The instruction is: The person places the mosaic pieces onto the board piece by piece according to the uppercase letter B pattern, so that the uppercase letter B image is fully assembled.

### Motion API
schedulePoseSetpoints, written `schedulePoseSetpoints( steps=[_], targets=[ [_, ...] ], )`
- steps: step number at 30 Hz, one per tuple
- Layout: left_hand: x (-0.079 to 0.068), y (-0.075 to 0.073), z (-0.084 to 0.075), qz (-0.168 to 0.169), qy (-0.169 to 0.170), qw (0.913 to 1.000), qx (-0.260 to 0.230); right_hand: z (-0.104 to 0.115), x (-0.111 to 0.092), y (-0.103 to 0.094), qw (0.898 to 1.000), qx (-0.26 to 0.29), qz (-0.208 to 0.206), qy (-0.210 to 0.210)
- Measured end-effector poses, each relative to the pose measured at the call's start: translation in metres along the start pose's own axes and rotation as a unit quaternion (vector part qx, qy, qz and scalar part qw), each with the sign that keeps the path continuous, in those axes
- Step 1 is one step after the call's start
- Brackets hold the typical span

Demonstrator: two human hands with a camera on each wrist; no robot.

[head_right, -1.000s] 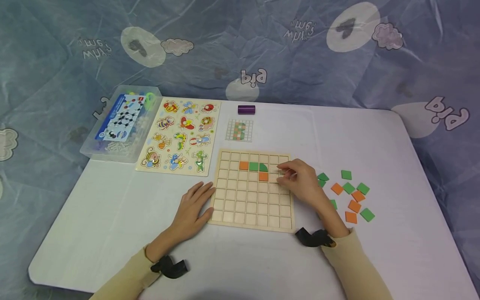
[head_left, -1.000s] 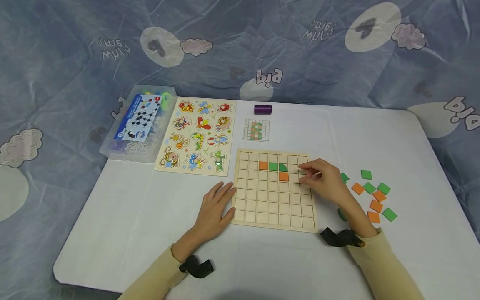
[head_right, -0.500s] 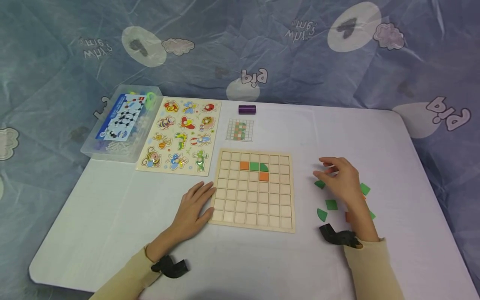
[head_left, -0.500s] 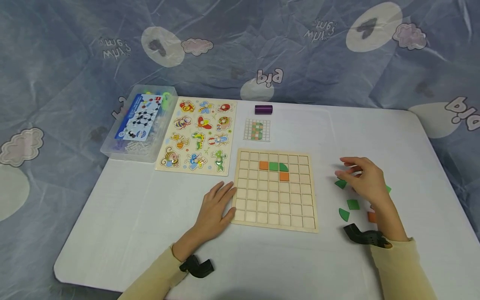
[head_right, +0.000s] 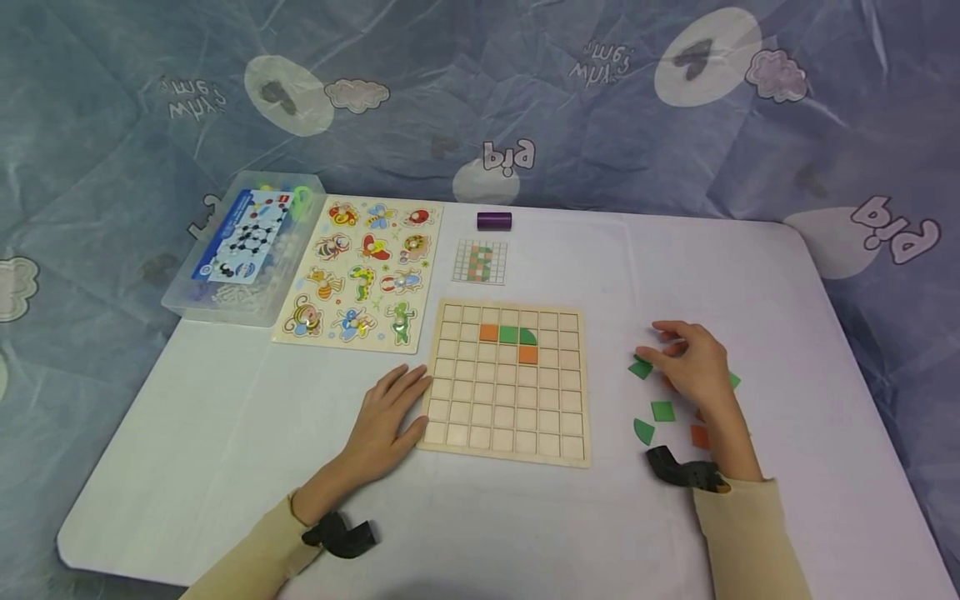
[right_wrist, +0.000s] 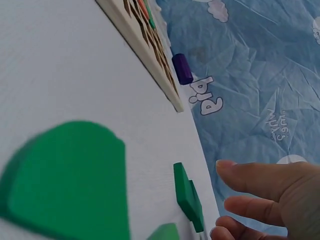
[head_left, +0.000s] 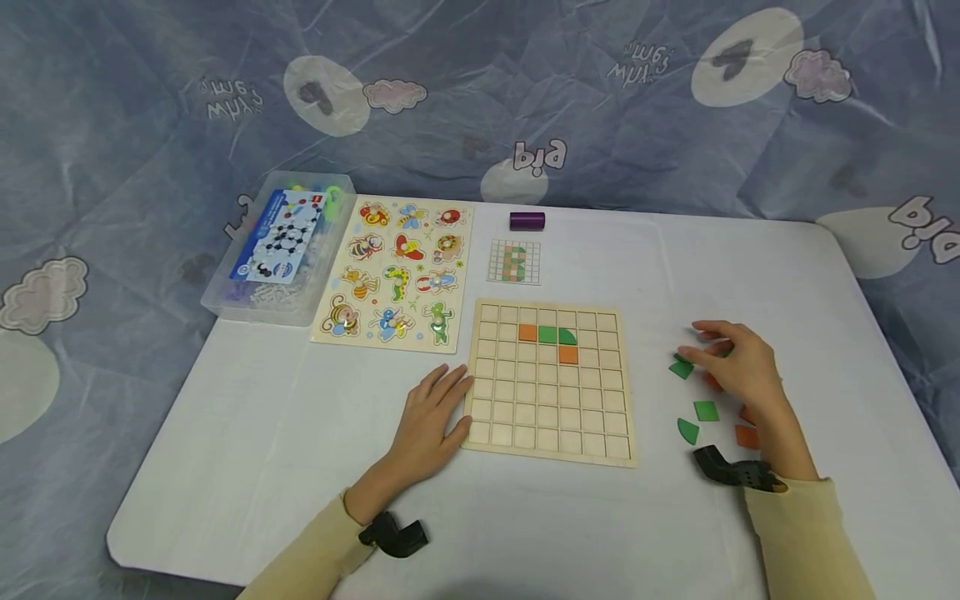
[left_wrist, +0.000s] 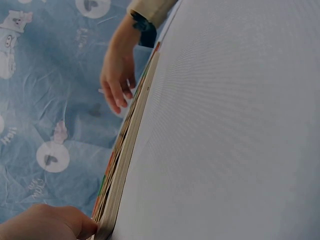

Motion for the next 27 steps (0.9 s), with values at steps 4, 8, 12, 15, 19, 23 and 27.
schedulePoseSetpoints(
  steps=[4, 8, 12, 15, 19, 23, 27],
  targets=[
    [-0.0001, 0.0009, 0.0002, -0.003, 0.002, 1.0, 0.002, -0.0036, 0.0017, 0.0038, 1.0, 0.0, 0.007, 0.008],
    [0.0, 0.0017, 0.0006, -0.004, 0.004, 1.0, 0.006, -0.0068, 0.0026, 0.0062, 1.0, -0.009, 0.001, 0.002],
    [0.0, 0.0018, 0.0006, -0.004, 0.004, 1.0, 0.006, -0.0081, 0.0031, 0.0068, 1.0, -0.015, -0.005, -0.01],
    [-0.0002, 0.0019, 0.0008, -0.002, 0.001, 1.0, 0.009, -0.0085, 0.0033, 0.0072, 1.0, -0.018, -0.007, -0.016],
    [-0.0003, 0.0017, 0.0007, 0.0, -0.001, 0.9999, 0.013, -0.0084, 0.0034, 0.0082, 1.0, -0.016, -0.012, -0.016],
    [-0.0001, 0.0007, 0.0, -0.004, 0.003, 0.9999, 0.011, -0.0078, 0.004, 0.0096, 1.0, -0.01, -0.014, -0.007],
    [0.0003, 0.0006, 0.0002, -0.002, 0.001, 0.9999, 0.01, -0.0066, 0.0041, 0.0099, 1.0, -0.006, -0.009, 0.002]
  ],
)
Point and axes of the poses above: each hand's wrist, its own x-axis towards the middle knuckle, its own y-axis out of the palm, z = x × y, the point moved 2 cm from there along x, towards the middle knuckle, and after that the axes turned 11 degrees about z, right-handed, at the moved point
